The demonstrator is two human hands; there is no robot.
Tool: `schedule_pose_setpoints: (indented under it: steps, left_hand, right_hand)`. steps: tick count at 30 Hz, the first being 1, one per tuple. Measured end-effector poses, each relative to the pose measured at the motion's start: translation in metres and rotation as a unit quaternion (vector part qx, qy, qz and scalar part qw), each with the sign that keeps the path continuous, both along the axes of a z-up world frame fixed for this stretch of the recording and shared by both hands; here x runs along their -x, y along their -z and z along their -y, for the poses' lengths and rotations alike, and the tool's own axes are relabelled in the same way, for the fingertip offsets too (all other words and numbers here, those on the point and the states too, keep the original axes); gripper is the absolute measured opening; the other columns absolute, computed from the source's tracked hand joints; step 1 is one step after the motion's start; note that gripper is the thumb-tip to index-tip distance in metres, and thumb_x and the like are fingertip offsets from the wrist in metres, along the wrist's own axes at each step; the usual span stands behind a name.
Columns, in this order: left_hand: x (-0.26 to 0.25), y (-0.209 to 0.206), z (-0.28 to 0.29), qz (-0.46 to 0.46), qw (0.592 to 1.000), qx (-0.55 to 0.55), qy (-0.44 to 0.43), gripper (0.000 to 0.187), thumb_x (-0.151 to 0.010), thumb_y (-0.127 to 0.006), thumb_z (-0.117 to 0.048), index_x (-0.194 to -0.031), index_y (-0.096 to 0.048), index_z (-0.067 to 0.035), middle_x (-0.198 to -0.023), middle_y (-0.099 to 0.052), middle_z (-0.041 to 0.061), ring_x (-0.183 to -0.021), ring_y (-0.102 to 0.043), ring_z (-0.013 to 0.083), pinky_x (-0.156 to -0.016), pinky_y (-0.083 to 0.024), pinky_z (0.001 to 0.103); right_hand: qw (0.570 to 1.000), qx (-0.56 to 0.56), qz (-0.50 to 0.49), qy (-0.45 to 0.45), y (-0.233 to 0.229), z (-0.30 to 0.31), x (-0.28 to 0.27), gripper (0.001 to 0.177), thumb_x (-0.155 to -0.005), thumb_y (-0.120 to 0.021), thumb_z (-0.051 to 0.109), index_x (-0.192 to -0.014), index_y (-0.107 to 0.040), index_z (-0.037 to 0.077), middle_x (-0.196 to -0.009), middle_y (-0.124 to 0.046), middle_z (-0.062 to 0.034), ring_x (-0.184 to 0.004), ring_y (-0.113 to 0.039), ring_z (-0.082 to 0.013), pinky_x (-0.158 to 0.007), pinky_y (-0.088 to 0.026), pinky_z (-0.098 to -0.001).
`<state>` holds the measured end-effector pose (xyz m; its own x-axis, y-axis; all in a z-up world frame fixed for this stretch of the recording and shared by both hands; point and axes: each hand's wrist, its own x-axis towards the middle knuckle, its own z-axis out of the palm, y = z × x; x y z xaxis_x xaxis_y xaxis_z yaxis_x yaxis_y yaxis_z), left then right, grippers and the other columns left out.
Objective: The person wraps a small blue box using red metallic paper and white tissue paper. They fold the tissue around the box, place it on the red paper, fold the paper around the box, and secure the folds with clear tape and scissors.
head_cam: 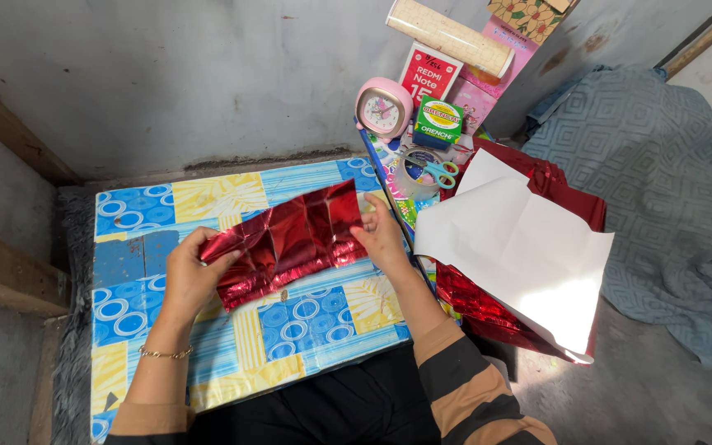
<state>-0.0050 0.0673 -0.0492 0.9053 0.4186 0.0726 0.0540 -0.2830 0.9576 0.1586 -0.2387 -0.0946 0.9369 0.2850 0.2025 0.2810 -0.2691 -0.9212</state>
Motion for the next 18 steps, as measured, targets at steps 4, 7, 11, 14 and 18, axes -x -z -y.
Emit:
schedule_pose_setpoints:
  steps: [4, 7, 11, 14, 18]
  left_hand:
    - [0.016, -0.015, 0.001, 0.137, 0.979, -0.151, 0.028, 0.016, -0.079, -0.075, 0.001, -0.092, -0.068, -0.007, -0.108, -0.076, 0.004, -0.1, -0.072, 0.0191, -0.092, -0.055, 0.033]
    - [0.03, -0.018, 0.004, 0.153, 0.95, -0.259, 0.081, 0.018, -0.072, -0.077, 0.0, -0.084, -0.068, -0.01, -0.114, -0.078, 0.001, -0.11, -0.071, 0.0211, -0.103, -0.048, 0.039]
    - [0.042, -0.016, 0.016, 0.06, 0.925, -0.338, 0.163, 0.028, -0.063, -0.084, -0.008, -0.089, -0.072, -0.012, -0.122, -0.074, 0.002, -0.122, -0.063, 0.026, -0.112, -0.04, 0.047]
    - [0.049, -0.019, 0.018, -0.013, 0.908, -0.355, 0.222, 0.045, -0.063, -0.076, 0.0, -0.105, -0.072, -0.014, -0.137, -0.066, 0.004, -0.132, -0.054, 0.0282, -0.114, -0.036, 0.049]
    - [0.049, -0.03, 0.019, -0.126, 0.88, -0.372, 0.268, 0.068, -0.065, -0.079, -0.011, -0.131, -0.065, -0.017, -0.148, -0.053, 0.008, -0.143, -0.041, 0.0315, -0.113, -0.026, 0.053]
  right_hand:
    - [0.996, -0.075, 0.004, -0.042, -0.014, 0.009, -0.001, 0.019, -0.091, -0.07, -0.003, -0.109, -0.071, 0.005, -0.111, -0.072, -0.0101, -0.101, -0.07, -0.0137, -0.092, -0.054, -0.0262]
    - [0.988, -0.097, 0.098, -0.073, -0.021, 0.014, 0.006, 0.023, -0.077, -0.074, -0.01, -0.094, -0.07, 0.005, -0.123, -0.061, -0.0111, -0.113, -0.061, -0.0175, -0.096, -0.048, -0.0275]
    - [0.983, 0.066, 0.156, -0.073, -0.018, 0.02, 0.016, 0.032, -0.075, -0.062, -0.016, -0.093, -0.075, 0.007, -0.13, -0.063, -0.0133, -0.121, -0.061, -0.025, -0.101, -0.05, -0.032]
    - [0.977, 0.129, 0.151, -0.078, -0.017, 0.022, 0.018, 0.045, -0.076, -0.051, -0.021, -0.097, -0.079, 0.008, -0.131, -0.066, -0.0146, -0.121, -0.064, -0.0302, -0.102, -0.05, -0.0345]
    - [0.965, 0.172, 0.195, -0.041, -0.032, 0.032, 0.02, 0.047, -0.077, -0.051, -0.016, -0.106, -0.078, 0.009, -0.13, -0.068, -0.0159, -0.121, -0.064, -0.0334, -0.106, -0.05, -0.036]
